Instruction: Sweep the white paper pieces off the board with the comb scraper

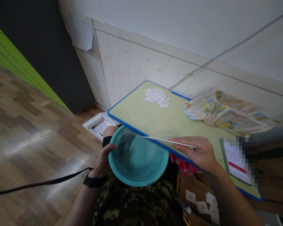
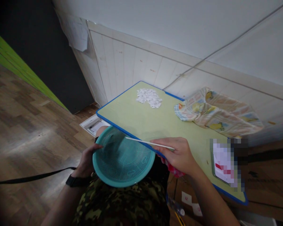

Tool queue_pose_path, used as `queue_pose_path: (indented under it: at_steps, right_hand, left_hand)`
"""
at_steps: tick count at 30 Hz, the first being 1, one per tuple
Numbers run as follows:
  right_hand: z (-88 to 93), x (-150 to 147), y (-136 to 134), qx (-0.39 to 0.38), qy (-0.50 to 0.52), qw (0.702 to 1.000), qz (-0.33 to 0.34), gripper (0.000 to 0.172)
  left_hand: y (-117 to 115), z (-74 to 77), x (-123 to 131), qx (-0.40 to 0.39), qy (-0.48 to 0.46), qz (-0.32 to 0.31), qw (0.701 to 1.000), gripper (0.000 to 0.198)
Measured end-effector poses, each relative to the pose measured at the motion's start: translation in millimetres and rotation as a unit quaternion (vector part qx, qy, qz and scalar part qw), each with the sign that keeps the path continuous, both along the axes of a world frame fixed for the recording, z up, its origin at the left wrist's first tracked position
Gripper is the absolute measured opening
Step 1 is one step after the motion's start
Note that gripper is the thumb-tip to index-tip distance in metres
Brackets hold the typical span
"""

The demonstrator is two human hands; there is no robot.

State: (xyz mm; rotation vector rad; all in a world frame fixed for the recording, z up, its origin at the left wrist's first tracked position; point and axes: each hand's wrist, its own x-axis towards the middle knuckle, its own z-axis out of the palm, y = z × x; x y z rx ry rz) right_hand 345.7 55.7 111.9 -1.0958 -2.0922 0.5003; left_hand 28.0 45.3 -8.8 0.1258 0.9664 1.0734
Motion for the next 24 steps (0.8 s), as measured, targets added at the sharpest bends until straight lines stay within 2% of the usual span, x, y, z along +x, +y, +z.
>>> queue_pose_path:
  at_steps: [3, 7, 10, 13, 16, 19, 24]
  right_hand:
    - [-1.3, 1.7, 2.4, 0.036, 0.006, 0.999, -0.027, 0.019]
    - [-2.7, 6.5, 8.0, 0.06, 0.003, 0.996, -0.071, 0.016]
    - [-1.9, 13.8, 15.9, 0.074, -0.004, 0.991, -0.112, 0.016]
    - [0.3, 24.6, 31.7, 0.104, 0.003, 0.981, -0.161, 0.017]
    - [4.0, 37.4, 54.6, 0.134, 0.011, 0.969, -0.209, 0.017]
    - [7.2, 49.0, 78.1, 0.129, 0.007, 0.959, -0.254, 0.024]
    - [3.3, 49.2, 112.8, 0.091, -0.007, 0.967, -0.238, 0.03]
  left_hand:
    - [0.1, -10.0, 0.2, 0.023, 0.018, 0.001, 1.0, 0.016]
    - [1.2, -24.0, -3.4, 0.013, 0.005, -0.024, 1.0, 0.018]
    - [2.1, -26.3, -7.9, -0.008, 0.002, -0.047, 0.999, 0.021]
    - [1.3, -17.5, -10.0, -0.031, 0.01, -0.069, 0.997, 0.016]
    - [-2.8, -1.9, -9.1, -0.041, 0.025, -0.097, 0.994, 0.018]
    - [-11.3, 12.3, -10.2, -0.049, 0.071, -0.121, 0.989, 0.019]
    - [-30.5, 19.1, -31.0, -0.011, 0.122, -0.168, 0.978, 0.012]
